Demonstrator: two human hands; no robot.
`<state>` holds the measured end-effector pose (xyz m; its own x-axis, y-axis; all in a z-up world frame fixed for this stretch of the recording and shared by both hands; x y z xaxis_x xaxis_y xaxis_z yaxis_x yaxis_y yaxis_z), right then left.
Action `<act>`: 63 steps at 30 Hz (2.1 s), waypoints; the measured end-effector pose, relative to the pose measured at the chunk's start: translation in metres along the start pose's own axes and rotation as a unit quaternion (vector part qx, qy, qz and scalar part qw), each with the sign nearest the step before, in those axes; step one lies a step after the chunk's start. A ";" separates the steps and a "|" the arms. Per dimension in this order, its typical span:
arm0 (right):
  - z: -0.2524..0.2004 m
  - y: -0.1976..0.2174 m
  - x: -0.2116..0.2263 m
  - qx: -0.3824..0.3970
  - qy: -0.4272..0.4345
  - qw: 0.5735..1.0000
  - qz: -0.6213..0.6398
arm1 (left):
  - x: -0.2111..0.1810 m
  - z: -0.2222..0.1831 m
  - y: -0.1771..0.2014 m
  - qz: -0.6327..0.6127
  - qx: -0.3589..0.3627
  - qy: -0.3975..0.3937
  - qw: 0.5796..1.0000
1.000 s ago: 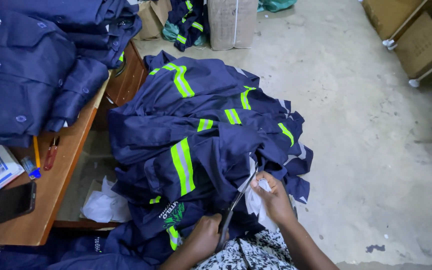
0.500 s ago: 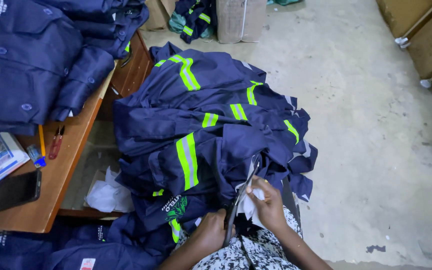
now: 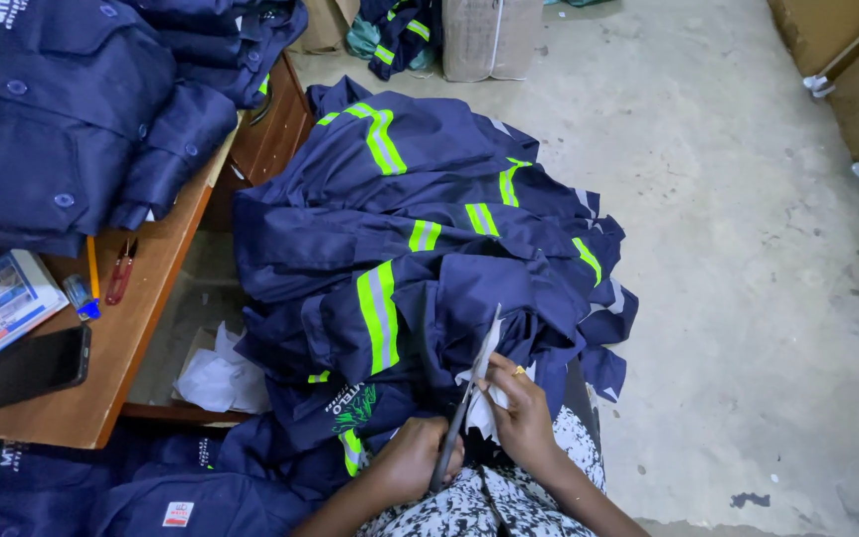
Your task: Trimming excess backing material from embroidered logos on work jackets using scissors
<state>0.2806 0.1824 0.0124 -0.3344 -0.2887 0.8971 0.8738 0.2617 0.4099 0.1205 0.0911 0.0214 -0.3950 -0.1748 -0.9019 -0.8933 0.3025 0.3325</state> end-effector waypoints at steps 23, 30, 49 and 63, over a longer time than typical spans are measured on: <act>0.032 0.009 -0.078 0.161 -0.079 0.911 -0.371 | 0.098 0.147 0.088 0.214 -0.366 -0.205 0.882; 0.219 0.029 -0.102 -0.147 -0.038 0.965 -0.215 | 0.047 0.127 0.136 -0.049 -0.434 -0.110 0.893; 0.384 0.106 -0.197 -0.493 -0.098 0.863 -0.051 | 0.185 0.280 0.276 0.336 -0.507 -0.164 0.777; 0.344 -0.039 -0.376 0.065 -0.189 0.896 -0.395 | 0.233 0.437 0.327 0.244 -0.325 -0.168 0.898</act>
<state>0.2504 0.5978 -0.2846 -0.9485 -0.1046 0.2990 0.2702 0.2255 0.9360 -0.1700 0.5587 -0.2006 -0.7843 0.1562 -0.6004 -0.6108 -0.3639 0.7032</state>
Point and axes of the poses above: each hand's wrist, its own z-axis towards the middle knuckle, its own y-axis out of the back of the hand, x = y × z, the point moved 4 cm from there along z, towards the middle knuckle, and after that the axes turned 8 degrees about -y, right-handed, at the moved point
